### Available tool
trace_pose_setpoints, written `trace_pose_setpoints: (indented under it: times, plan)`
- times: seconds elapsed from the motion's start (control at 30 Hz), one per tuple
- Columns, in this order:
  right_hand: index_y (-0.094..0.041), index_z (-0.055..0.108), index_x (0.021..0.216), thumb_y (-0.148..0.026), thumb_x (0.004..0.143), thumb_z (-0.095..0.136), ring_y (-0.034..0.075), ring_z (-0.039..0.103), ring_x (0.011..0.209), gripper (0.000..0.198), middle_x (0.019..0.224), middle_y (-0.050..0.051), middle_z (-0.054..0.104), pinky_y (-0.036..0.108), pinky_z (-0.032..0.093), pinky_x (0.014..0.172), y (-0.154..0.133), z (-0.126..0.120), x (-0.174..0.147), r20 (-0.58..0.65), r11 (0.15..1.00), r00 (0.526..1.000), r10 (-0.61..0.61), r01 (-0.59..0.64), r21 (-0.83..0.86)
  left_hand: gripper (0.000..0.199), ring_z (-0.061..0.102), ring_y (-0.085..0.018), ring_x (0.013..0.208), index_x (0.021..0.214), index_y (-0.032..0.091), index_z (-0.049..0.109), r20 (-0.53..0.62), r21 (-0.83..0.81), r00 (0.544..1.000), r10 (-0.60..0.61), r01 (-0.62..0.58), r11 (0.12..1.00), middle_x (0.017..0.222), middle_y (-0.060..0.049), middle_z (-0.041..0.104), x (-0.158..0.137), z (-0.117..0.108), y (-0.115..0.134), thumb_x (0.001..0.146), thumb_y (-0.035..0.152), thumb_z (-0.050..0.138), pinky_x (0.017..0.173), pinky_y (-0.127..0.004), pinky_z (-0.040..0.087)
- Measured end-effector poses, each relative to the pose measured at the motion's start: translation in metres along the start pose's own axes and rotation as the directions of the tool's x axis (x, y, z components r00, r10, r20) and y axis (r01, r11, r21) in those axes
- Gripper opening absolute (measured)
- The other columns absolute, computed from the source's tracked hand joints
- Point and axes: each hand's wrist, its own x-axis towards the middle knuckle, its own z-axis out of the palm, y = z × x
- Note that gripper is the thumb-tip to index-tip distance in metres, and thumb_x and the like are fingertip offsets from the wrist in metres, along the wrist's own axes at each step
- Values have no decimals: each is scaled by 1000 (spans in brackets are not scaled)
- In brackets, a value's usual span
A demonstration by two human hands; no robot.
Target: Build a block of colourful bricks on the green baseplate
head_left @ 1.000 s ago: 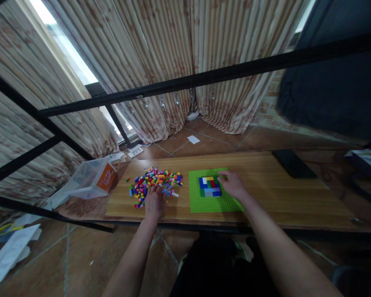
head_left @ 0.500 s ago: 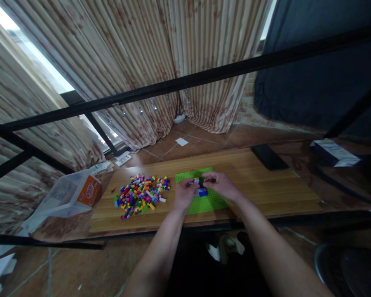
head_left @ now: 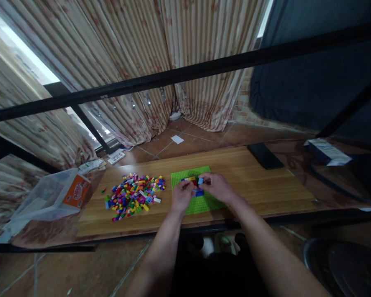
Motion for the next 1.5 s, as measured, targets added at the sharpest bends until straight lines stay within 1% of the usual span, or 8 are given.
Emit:
trace_pose_setpoints:
  times: [0.1, 0.27, 0.53, 0.63, 0.77, 1.1, 1.37, 1.5]
  plan:
    - [-18, 70, 93, -18, 74, 66, 20, 65, 79, 20, 86, 6, 73, 29, 46, 73, 4, -5, -2, -41, 987, 996, 75, -80, -142, 22, 66, -13, 66, 95, 13, 67, -84, 102, 996, 25, -16, 995, 82, -6, 72, 11, -12, -9, 82, 24, 53, 61, -24, 51]
    - [-20, 68, 85, -26, 77, 65, 20, 65, 79, 11, 85, 6, 72, 28, 44, 71, 3, 0, -6, 9, 945, 991, 136, -127, -300, 26, 65, -18, 91, 101, 13, 67, -207, 282, 973, 99, -38, 959, 102, -9, 71, 22, -24, -18, 78, 18, 56, 85, -29, 49]
    - [-19, 68, 89, -31, 79, 65, 22, 65, 83, 16, 85, 7, 71, 29, 42, 70, -1, 10, -3, -33, 880, 973, 227, -220, -420, 34, 64, -22, 100, 110, 11, 66, -169, 429, 980, 106, -23, 903, 109, -13, 69, 21, -18, -16, 78, 17, 58, 90, -31, 47]
    - [-18, 68, 89, -32, 78, 66, 22, 65, 83, 18, 85, 7, 71, 29, 43, 70, -1, 11, -1, -60, 873, 968, 245, -247, -421, 35, 65, -22, 99, 112, 11, 65, -146, 448, 984, 102, -27, 894, 109, -14, 70, 22, -16, -15, 79, 18, 57, 89, -31, 48]
    - [-19, 68, 88, -23, 74, 70, 19, 65, 80, 15, 84, 5, 72, 28, 44, 70, 1, 13, 1, -18, 917, 977, 215, -208, -342, 36, 65, -22, 101, 114, 12, 64, -129, 461, 987, 93, -23, 887, 111, -13, 69, 21, -13, -11, 79, 16, 56, 90, -31, 48]
    - [-17, 68, 100, -5, 71, 67, 17, 68, 81, 32, 89, 5, 74, 29, 50, 78, 8, 19, 4, 3, 968, 987, 158, -154, -200, 36, 66, -21, 99, 115, 13, 63, -120, 498, 990, 79, -9, 867, 110, -12, 69, 18, -11, -5, 80, 19, 56, 88, -30, 48]
    - [-16, 68, 100, -4, 71, 67, 17, 69, 82, 31, 90, 7, 74, 28, 51, 78, 11, 18, 5, -12, 973, 987, 163, -163, -166, 36, 65, -21, 101, 115, 13, 63, -120, 513, 989, 89, -15, 858, 112, -12, 69, 17, -11, -6, 81, 19, 55, 89, -29, 48]
    - [-16, 71, 97, -15, 79, 63, 18, 68, 86, 19, 93, 8, 74, 30, 50, 80, 13, 16, 7, -43, 969, 984, 172, -177, -175, 35, 65, -21, 100, 115, 15, 63, -122, 517, 988, 99, -21, 856, 111, -11, 69, 17, -11, -7, 81, 19, 55, 89, -29, 48]
